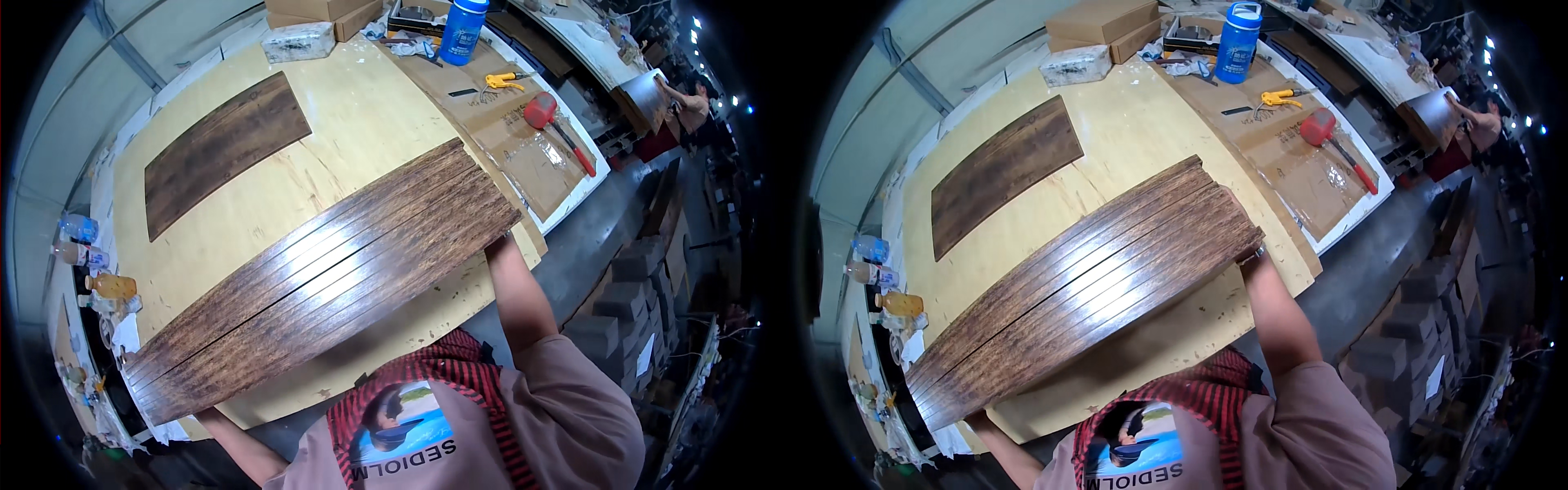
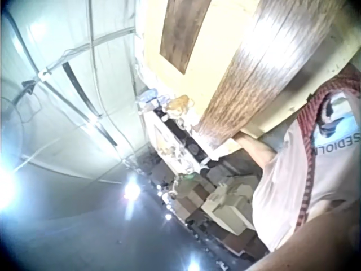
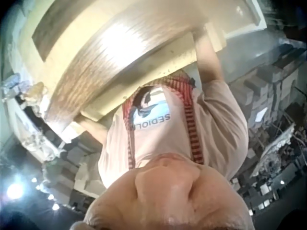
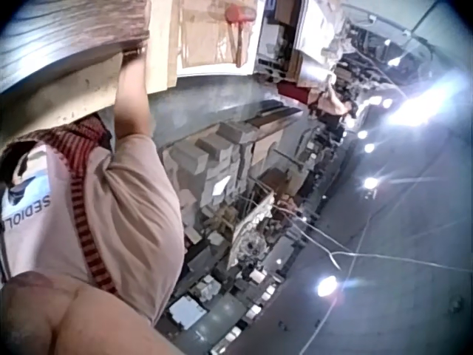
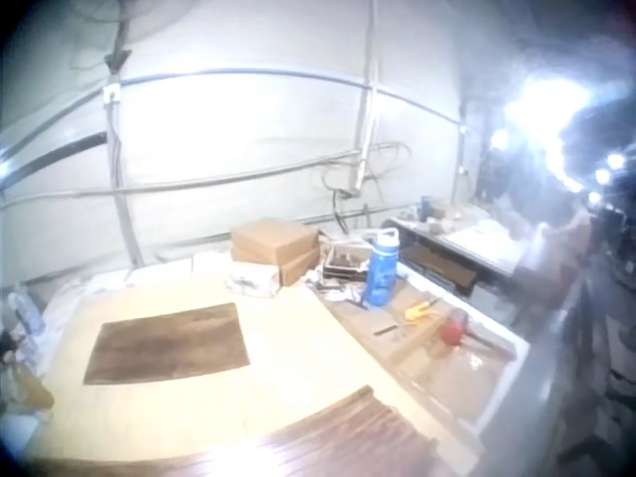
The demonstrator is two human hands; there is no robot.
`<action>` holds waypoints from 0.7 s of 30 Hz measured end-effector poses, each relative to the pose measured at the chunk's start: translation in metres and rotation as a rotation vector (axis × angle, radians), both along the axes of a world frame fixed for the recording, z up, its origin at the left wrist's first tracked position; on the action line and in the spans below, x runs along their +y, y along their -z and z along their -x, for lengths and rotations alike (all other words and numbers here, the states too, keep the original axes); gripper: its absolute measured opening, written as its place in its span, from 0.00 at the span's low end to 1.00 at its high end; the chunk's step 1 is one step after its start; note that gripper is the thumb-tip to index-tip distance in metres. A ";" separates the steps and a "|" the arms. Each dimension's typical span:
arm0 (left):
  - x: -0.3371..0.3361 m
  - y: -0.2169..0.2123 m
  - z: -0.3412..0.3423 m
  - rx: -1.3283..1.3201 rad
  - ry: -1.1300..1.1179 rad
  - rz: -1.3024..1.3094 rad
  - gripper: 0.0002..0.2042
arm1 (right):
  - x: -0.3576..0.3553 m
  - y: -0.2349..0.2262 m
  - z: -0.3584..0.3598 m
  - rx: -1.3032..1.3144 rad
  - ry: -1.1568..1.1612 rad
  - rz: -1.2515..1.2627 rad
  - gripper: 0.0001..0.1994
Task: The user is applying a liquid finish to a piece of dark wood furniture using a cloth.
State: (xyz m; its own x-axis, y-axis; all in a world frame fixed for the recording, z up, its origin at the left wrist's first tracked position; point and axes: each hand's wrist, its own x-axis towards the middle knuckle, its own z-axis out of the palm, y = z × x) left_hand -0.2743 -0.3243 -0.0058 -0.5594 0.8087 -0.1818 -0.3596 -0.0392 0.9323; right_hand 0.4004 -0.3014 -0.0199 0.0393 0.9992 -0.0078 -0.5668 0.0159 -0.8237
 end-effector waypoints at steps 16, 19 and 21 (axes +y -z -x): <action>-0.028 -0.092 0.058 -0.131 0.550 -0.236 0.46 | -0.033 -0.151 0.038 -0.424 0.003 -0.213 0.66; -0.028 -0.090 0.055 -0.169 0.605 -0.260 0.46 | -0.037 -0.152 0.038 -0.416 0.023 -0.227 0.64; -0.027 -0.090 0.053 -0.185 0.570 -0.257 0.45 | -0.039 -0.153 0.040 -0.405 0.023 -0.226 0.63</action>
State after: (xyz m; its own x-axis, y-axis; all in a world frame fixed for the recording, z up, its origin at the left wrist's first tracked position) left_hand -0.3275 -0.3516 0.0839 -0.0078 1.0000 0.0045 -0.5436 -0.0080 0.8393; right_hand 0.3600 -0.3402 0.1330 0.0168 0.9729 0.2307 -0.1971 0.2294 -0.9532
